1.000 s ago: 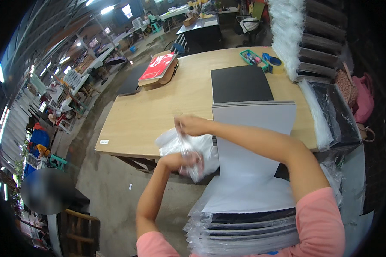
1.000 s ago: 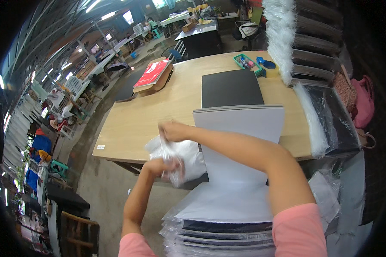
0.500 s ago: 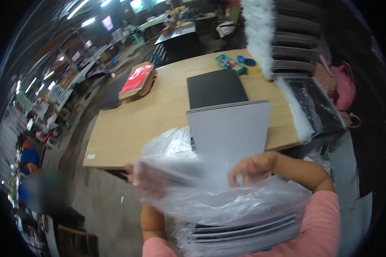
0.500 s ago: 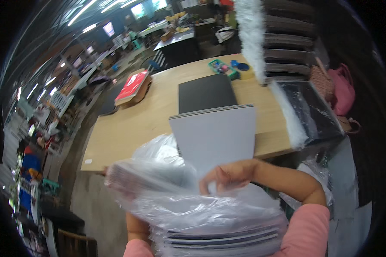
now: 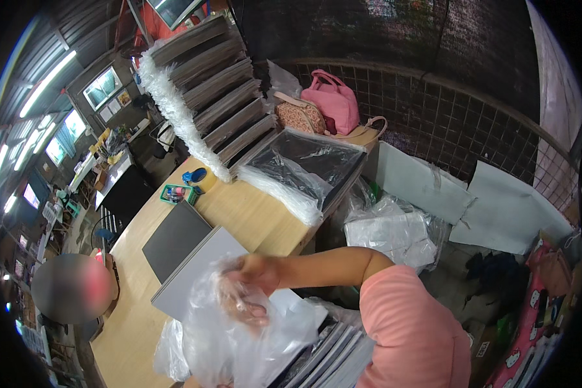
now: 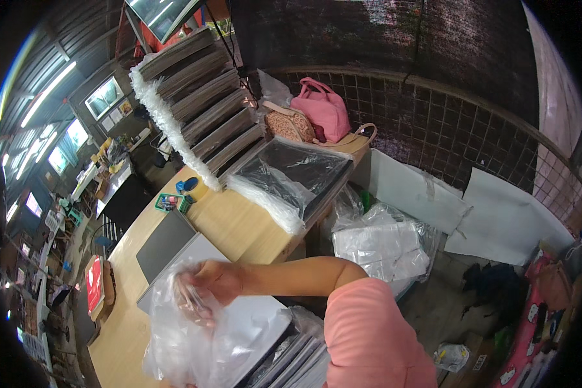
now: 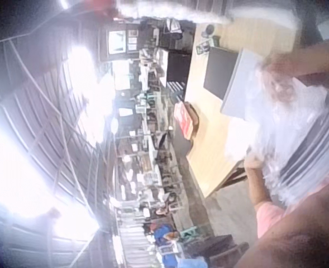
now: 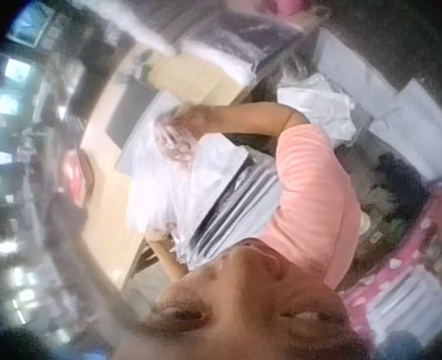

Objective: The person places black and white paper sheets into plastic bags by hand.

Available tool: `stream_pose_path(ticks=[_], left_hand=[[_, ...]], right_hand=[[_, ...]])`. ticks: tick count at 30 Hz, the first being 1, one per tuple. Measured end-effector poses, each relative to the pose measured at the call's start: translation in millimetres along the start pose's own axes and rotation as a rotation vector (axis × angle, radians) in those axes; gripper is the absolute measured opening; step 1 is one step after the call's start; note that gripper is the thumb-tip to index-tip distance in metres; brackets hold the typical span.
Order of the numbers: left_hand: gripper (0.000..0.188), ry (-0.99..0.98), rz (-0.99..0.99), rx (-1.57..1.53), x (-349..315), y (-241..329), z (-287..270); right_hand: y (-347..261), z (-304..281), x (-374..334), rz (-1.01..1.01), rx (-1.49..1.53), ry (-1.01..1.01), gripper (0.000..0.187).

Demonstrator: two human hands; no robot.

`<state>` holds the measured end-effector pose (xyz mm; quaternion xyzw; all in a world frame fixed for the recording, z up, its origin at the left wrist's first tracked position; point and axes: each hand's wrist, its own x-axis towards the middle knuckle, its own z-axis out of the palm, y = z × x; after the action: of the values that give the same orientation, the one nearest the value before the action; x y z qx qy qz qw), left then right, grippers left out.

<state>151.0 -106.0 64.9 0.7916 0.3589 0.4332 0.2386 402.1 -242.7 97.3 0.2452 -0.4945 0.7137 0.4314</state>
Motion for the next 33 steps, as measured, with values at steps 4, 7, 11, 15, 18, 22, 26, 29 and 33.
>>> stream_pose_path(ticks=[4,7,11,15,18,22,26,29,33], left_hand=[[0.019,-0.135,-0.112,-0.199,-1,-1,-6],[0.018,-0.237,-0.214,-0.354,-5,-7,-7],[0.017,-0.315,-0.281,-0.493,-11,-16,-16],[0.017,-0.414,-0.305,-0.631,-11,-22,-26],[0.017,-0.445,-0.285,-0.674,0,-30,-20],[0.021,0.014,-0.123,-0.414,17,-39,11],[0.055,0.162,0.247,0.525,34,-18,15],[0.040,0.088,0.274,0.410,19,7,-1],[0.018,-0.464,-0.230,-0.338,9,5,-52]], right_hand=[[65,-26,-43,0.519,-0.017,0.345,0.057],[74,-20,-48,0.479,0.169,0.081,0.076],[62,-31,-46,0.372,0.169,-0.417,0.062],[40,-24,-92,0.072,-0.127,0.338,0.031],[9,-19,-99,-0.156,-0.289,1.048,0.035],[-11,-57,-112,0.039,-1.281,1.415,0.022],[-20,-68,-53,-0.133,-2.188,1.354,0.013],[-27,-48,-51,-0.140,-2.251,1.290,0.015],[-29,-8,-51,0.158,-1.896,1.181,0.013]])
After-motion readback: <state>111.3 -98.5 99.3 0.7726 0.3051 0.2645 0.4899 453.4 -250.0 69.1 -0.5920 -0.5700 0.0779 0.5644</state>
